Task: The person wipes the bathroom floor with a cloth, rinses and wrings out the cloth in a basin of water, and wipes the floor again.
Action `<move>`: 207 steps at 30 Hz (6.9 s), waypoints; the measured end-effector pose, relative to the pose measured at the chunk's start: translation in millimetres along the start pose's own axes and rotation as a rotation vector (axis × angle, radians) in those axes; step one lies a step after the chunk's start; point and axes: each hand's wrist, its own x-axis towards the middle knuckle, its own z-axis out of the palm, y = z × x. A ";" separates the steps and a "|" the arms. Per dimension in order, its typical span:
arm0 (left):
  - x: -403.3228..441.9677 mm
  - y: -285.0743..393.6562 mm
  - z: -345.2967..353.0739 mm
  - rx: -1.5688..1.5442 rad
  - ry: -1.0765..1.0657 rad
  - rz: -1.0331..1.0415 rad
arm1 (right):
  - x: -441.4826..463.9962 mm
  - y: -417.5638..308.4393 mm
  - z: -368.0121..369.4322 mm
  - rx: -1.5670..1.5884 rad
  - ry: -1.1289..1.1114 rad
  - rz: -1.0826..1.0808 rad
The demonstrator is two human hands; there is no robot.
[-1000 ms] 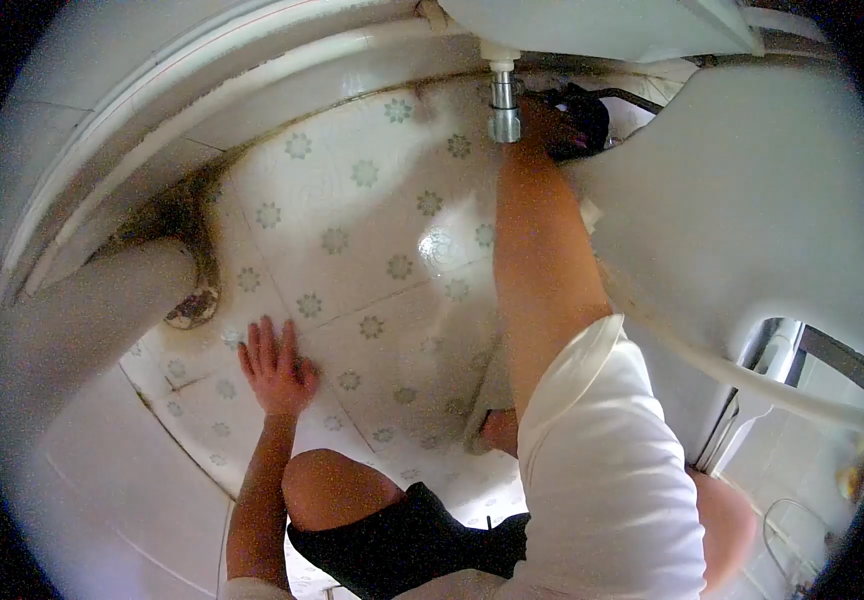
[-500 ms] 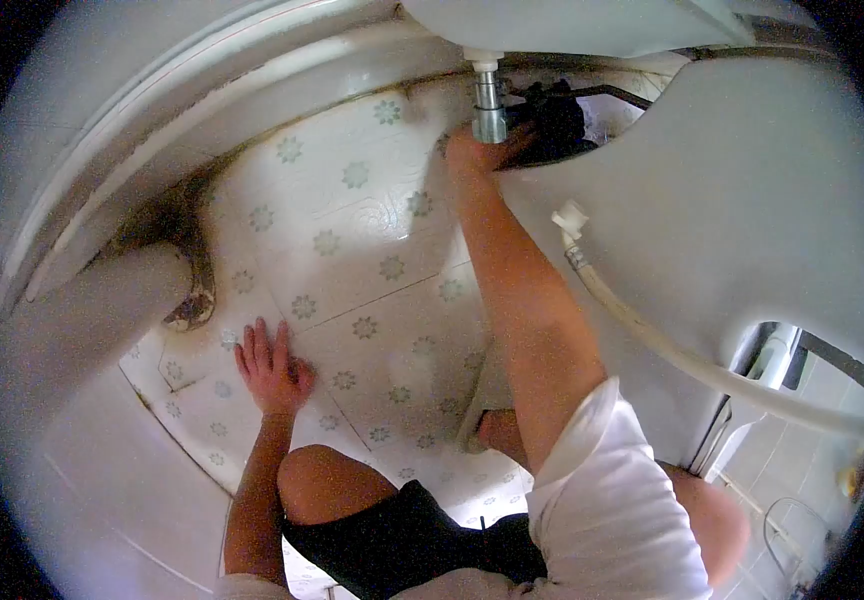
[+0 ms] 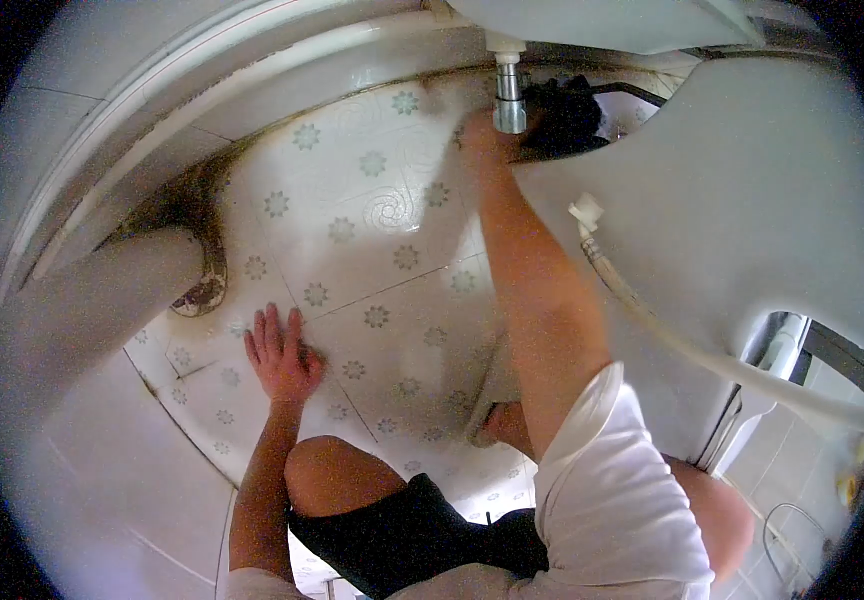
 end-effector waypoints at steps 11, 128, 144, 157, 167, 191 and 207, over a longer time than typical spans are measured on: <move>-3.8 -2.5 6.2 -0.011 0.047 0.013 | -140.7 -78.5 -73.9 0.363 -0.321 -0.615; -3.3 1.4 -0.6 -0.067 0.035 0.008 | -126.6 -9.2 -123.4 0.227 -0.395 -0.927; -8.9 -1.0 7.3 -0.002 0.093 0.044 | -170.0 -35.2 -285.4 1.059 -1.384 0.217; -12.6 -5.3 22.8 0.182 0.116 0.123 | -168.4 114.3 -553.7 0.891 -1.331 0.161; -10.2 -13.9 32.1 0.216 0.159 0.170 | -296.0 446.8 -620.2 0.033 -0.725 0.844; -13.5 -1.9 16.6 0.050 0.115 0.088 | -219.0 18.5 -349.3 0.173 -1.019 -0.640; -6.5 -1.2 1.7 -0.001 0.002 0.027 | -115.6 -48.6 -122.3 -0.229 -0.676 -0.844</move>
